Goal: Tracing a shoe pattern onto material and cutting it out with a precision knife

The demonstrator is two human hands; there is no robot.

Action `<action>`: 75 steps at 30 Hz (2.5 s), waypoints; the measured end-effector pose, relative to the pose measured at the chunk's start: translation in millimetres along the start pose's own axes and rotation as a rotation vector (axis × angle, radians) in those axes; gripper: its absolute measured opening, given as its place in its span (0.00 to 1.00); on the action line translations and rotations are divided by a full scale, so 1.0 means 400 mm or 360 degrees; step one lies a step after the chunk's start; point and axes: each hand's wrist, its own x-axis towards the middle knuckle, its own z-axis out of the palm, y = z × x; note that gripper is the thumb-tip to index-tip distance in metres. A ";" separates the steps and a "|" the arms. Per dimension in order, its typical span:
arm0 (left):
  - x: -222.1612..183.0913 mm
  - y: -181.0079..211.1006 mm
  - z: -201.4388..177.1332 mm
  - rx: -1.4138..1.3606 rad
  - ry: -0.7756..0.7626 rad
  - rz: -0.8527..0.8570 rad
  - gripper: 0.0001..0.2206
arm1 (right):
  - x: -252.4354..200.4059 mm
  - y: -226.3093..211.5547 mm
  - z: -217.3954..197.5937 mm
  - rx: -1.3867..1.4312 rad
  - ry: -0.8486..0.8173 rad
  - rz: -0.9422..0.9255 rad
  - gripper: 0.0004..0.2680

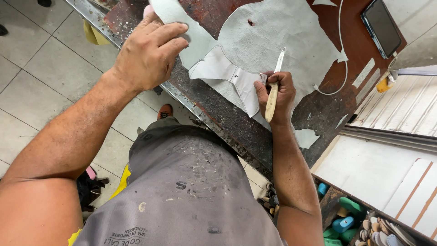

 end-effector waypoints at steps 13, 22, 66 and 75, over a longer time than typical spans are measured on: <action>0.003 0.128 0.016 0.0134 0.0163 -0.0290 0.07 | 0.002 -0.024 0.003 -0.0061 0.0051 -0.0086 0.11; -0.033 0.148 0.106 0.0278 -0.0049 -0.0557 0.22 | 0.008 0.009 0.003 0.0194 0.0036 -0.0112 0.11; 0.129 -0.059 0.141 -0.0189 -0.0906 -0.0714 0.11 | 0.074 -0.177 0.211 -0.0550 0.0088 -0.0053 0.17; 0.157 -0.102 0.139 -0.0293 -0.1064 -0.0051 0.15 | 0.146 -0.167 0.209 -0.0736 0.0126 0.0230 0.17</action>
